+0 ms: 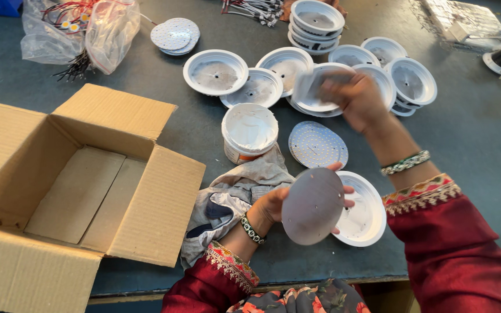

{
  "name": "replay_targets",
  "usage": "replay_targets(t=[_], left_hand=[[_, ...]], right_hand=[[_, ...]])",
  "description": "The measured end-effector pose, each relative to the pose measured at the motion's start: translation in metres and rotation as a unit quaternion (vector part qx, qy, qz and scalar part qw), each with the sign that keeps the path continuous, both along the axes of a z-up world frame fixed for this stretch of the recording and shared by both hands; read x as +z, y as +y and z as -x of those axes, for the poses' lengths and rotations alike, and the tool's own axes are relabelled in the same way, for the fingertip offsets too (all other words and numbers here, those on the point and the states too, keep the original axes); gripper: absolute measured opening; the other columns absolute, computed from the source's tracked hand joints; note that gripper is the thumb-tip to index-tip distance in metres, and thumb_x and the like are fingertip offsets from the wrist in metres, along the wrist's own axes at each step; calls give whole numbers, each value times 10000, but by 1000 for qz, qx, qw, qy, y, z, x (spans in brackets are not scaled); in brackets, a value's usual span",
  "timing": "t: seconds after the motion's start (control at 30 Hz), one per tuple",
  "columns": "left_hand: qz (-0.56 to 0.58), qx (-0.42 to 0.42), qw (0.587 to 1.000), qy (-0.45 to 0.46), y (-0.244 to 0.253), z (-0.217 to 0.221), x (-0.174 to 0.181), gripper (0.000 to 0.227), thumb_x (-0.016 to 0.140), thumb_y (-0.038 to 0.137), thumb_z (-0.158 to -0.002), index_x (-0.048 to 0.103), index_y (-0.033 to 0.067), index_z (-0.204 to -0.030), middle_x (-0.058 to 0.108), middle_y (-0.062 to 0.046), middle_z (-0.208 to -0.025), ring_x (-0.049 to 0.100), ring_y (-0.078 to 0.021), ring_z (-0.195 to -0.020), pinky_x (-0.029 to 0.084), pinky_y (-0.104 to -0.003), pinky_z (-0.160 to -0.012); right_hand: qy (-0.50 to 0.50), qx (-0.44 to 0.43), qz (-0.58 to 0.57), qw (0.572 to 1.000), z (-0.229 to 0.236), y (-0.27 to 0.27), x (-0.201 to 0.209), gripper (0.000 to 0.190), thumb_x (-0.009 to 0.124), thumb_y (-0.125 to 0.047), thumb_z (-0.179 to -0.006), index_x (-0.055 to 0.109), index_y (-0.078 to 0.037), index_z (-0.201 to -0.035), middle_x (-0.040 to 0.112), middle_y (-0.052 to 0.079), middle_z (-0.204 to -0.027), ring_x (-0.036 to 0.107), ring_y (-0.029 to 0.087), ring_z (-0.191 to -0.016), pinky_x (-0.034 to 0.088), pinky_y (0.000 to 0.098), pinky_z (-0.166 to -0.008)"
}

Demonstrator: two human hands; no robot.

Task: The person repeatedly picks up white circular LED light housings and applies a white paste-like compound to their inner surfaces using a small flat tool. The person dips the tool into a container of compound, spreads it inside each housing, and sets the treated units aside on the table.

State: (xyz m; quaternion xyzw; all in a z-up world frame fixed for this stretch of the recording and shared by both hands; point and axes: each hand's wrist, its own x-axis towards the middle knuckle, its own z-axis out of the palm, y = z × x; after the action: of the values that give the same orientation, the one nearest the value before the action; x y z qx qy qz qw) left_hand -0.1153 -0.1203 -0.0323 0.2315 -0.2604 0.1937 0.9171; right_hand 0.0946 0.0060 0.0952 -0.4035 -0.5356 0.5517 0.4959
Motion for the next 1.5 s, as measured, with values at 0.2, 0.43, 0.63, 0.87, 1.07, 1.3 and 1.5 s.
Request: replay_targets(t=[0.2,0.43,0.63,0.87,1.07,1.3,1.5], left_hand=[[92,57,993,-40,8,-7,-2,1139,833,585,-803,145,363,-1683,294,-202,-1661,303,-428,-1535,357,-758,-1123],[103,211,972,-24,8,-12,-10,1157,829,557,-833,124,326,-1720,281,-177,-1693,421,-303,-1463,404,-626,-1152],[20,285,957,58,9,-15,-7,1296,868,499,-749,57,183,-1710,267,-100,-1704,396,-213,-1493,415,-410,-1200],[27,282,957,68,10,-15,-8,1324,879,493,-719,53,179,-1705,290,-70,-1677,392,-195,-1496,414,-393,-1196],[39,275,958,70,7,-17,-11,1316,888,495,-726,69,194,-1710,316,-60,-1665,411,-209,-1461,384,-397,-1212],[47,302,948,92,5,-21,-10,1348,900,528,-698,58,196,-1698,308,-76,-1645,354,-226,-1504,282,-415,-1289],[24,339,932,126,7,-21,-11,1358,890,575,-697,48,198,-1693,273,-86,-1653,287,-248,-1535,244,-424,-1299]], right_hand=[[-99,-54,-170,979,9,-92,48,199,619,48,-1021,717,39,-1194,749,140,-1141,742,222,-1032,611,372,-946],[-331,-183,-309,873,63,-202,-8,260,639,63,-978,723,-29,-1206,747,131,-1191,740,212,-1112,586,311,-970],[-353,-251,-298,851,62,-197,-24,219,684,18,-984,732,-23,-1195,753,123,-1164,745,220,-1054,576,313,-914],[-403,-268,-348,803,66,-185,-34,209,686,23,-986,733,-21,-1185,757,98,-1179,731,236,-1040,541,329,-926],[-429,-274,-366,779,71,-184,-46,268,674,64,-953,729,-20,-1201,752,101,-1170,726,243,-1033,534,337,-923],[-432,-274,-357,782,77,-190,-58,272,675,49,-956,720,-24,-1214,750,105,-1185,724,257,-1034,549,343,-897],[-419,-273,-324,803,82,-196,-56,247,681,13,-973,728,-25,-1212,748,120,-1167,728,263,-1028,563,345,-892]])
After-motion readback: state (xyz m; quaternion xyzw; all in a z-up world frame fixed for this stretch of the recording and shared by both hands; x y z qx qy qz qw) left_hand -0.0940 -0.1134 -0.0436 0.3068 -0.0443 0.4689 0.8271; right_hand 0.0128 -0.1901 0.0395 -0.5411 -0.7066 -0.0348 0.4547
